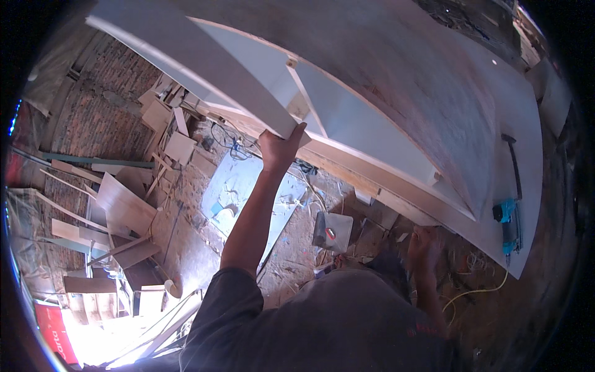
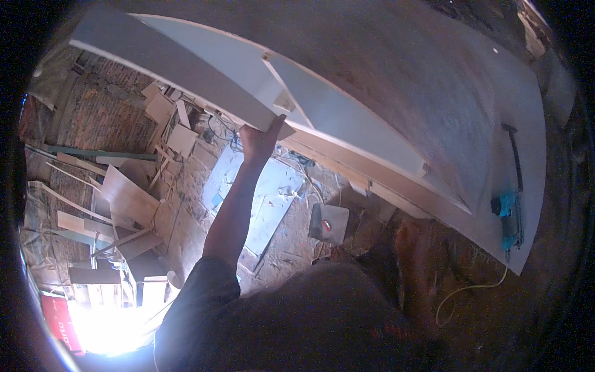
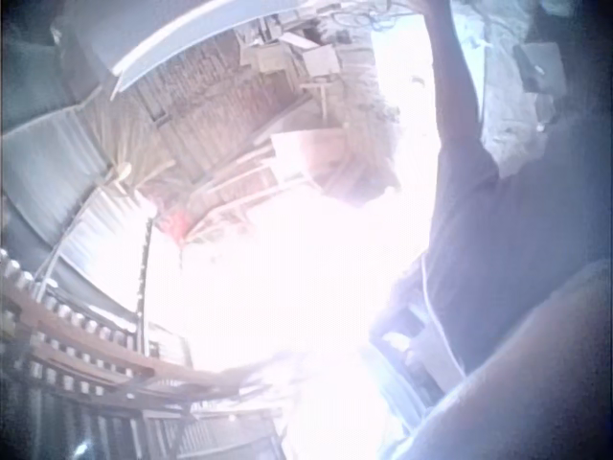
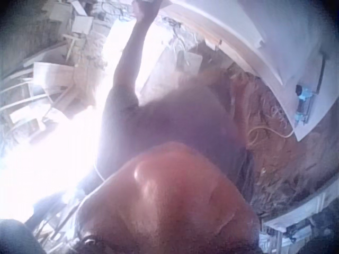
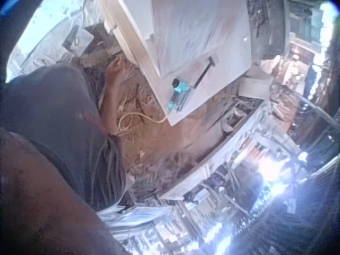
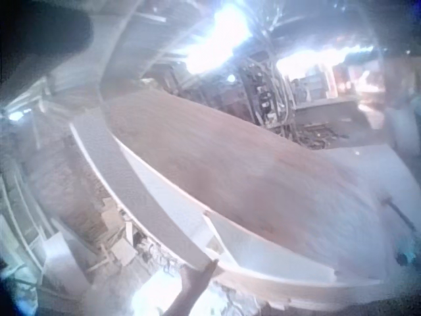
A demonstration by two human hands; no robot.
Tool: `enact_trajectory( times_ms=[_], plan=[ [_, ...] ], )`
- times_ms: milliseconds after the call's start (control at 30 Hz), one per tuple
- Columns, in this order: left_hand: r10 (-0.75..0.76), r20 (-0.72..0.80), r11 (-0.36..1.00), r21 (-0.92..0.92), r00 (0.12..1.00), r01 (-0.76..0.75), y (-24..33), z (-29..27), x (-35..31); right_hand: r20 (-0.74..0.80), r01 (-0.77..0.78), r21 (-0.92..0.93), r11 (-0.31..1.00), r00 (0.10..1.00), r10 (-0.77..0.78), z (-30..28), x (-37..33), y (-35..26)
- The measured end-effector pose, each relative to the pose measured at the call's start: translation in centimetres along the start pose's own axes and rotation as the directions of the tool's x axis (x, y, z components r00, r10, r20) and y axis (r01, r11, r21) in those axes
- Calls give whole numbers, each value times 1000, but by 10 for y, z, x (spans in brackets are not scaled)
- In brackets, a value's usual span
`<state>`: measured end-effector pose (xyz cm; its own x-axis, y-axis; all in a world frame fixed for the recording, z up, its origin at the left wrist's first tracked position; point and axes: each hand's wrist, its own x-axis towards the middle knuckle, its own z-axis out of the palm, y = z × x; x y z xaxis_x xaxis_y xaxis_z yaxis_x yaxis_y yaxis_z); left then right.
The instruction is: The person attaches wooden trim pieces to the edges of a large curved wooden panel using a pneumatic nail gun. They position the trim, secure it with nails, and occasionally use a hammer to adjust the fit.
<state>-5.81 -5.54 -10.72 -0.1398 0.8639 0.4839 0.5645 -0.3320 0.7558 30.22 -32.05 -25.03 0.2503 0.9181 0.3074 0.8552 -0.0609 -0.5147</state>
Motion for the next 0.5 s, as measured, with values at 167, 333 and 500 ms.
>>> enact_trajectory(
  times_ms=[167,333,500],
  plan=[
    [-40,112,998,60,993,33,-5,23,28,172,-104,-73,992,978,115,-10,3,6],
    [-158,161,985,95,974,144,0,35,35,249,-224,35,974,946,209,9,-12,46],
    [-203,183,979,34,962,200,-16,43,34,360,-242,33,970,908,215,24,-16,66]
  ],
)
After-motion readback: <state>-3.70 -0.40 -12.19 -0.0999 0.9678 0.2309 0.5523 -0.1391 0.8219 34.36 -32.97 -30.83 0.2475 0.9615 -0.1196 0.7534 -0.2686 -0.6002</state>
